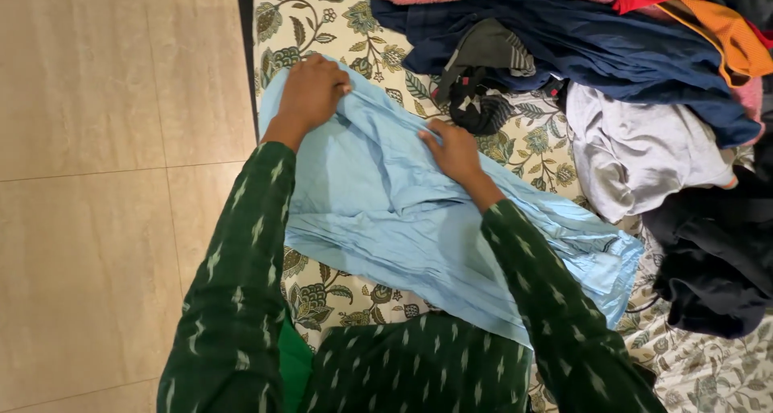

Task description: Folding various shirts on a bed.

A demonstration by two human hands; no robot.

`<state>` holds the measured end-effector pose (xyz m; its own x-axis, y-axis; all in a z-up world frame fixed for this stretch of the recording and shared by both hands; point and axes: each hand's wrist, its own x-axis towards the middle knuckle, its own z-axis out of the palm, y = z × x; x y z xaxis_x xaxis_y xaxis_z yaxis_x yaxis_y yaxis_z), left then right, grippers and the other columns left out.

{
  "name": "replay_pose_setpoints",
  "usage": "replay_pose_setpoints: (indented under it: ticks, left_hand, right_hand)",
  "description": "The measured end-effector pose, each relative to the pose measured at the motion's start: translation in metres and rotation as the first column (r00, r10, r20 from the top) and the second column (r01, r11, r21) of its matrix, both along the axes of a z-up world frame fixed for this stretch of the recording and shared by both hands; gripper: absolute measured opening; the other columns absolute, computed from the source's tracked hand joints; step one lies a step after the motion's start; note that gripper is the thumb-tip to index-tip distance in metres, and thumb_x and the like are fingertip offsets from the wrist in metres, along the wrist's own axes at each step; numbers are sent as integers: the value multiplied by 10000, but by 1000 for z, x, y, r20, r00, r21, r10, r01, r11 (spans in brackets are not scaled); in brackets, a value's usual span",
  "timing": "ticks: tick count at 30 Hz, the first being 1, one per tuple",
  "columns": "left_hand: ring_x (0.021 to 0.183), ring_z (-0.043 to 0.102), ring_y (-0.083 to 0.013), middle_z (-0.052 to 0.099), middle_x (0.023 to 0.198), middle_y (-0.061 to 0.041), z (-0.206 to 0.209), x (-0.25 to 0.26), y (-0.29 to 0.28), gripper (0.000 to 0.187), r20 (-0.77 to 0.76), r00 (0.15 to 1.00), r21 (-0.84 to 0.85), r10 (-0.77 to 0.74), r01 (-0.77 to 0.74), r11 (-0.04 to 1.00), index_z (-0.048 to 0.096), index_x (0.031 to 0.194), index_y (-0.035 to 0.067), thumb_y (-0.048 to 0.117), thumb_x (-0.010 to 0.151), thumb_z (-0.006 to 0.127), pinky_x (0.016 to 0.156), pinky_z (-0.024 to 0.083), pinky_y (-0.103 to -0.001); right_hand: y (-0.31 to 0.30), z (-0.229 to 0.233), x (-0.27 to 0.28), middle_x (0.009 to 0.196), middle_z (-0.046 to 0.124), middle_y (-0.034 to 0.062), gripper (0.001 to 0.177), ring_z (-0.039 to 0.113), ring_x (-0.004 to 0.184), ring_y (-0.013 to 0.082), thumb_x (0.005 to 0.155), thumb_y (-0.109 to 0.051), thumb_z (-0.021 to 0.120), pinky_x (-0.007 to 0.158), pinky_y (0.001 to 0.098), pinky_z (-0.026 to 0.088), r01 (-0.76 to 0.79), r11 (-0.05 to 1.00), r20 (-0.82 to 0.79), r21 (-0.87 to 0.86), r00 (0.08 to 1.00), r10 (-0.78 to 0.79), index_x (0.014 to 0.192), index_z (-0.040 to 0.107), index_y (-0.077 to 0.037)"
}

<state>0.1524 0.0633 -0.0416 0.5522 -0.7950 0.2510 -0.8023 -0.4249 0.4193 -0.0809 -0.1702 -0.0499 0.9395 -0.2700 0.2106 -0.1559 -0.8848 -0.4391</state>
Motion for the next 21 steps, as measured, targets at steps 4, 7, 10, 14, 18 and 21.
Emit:
replay_pose_setpoints:
  ticks: [4,7,10,14,18,21]
  left_hand:
    - [1120,557,-290,700,1045,-24,-17,5,-11,154,16,999,-20,50,-49,999,791,991,167,274,994,680,950,407,-483]
    - [1131,546,-293,692,1036,-32,-24,3,-17,162,73,993,1,89,-90,996,795,996,169,276,1008,674,976,399,-486]
    - [1141,536,-301,676,1059,-54,-28,-2,-19,162,198,975,47,99,-111,993,800,981,174,286,988,684,993,391,-498]
    - [1161,524,-328,647,1111,-97,-29,-11,-22,118,283,946,-27,160,-159,987,762,1010,149,236,981,689,982,389,-519]
    - [1157,513,-367,604,1176,-167,29,-72,-29,203,255,953,-142,162,-129,981,660,1159,40,161,996,675,937,406,-516]
    - [1106,539,-326,600,1159,-122,43,-140,-30,208,134,963,-4,-235,238,971,635,1120,66,198,964,674,969,433,-481]
  right_hand:
    - [-38,16,-74,888,740,177,395,705,744,377,985,-444,674,675,465,541,123,992,-134,22,984,-119,1067,766,-68]
    - [-78,11,-140,773,704,153,382,650,638,328,990,-443,687,620,417,517,204,979,-133,2,970,-202,1018,771,-70]
    - [-114,2,-207,684,644,130,316,553,560,246,1049,-367,676,576,373,451,339,940,-178,38,928,-327,969,774,-77]
    - [-146,-5,-292,646,627,135,230,559,558,261,1003,-295,709,585,394,445,512,855,-204,87,849,-488,978,754,-71]
    - [-139,20,-350,1017,703,110,74,667,946,257,966,-111,665,839,379,518,371,923,90,104,920,-381,1014,683,-57]
    - [-99,56,-364,1064,687,139,111,607,1064,325,961,-100,782,927,430,471,509,853,117,-113,860,-497,1000,697,-41]
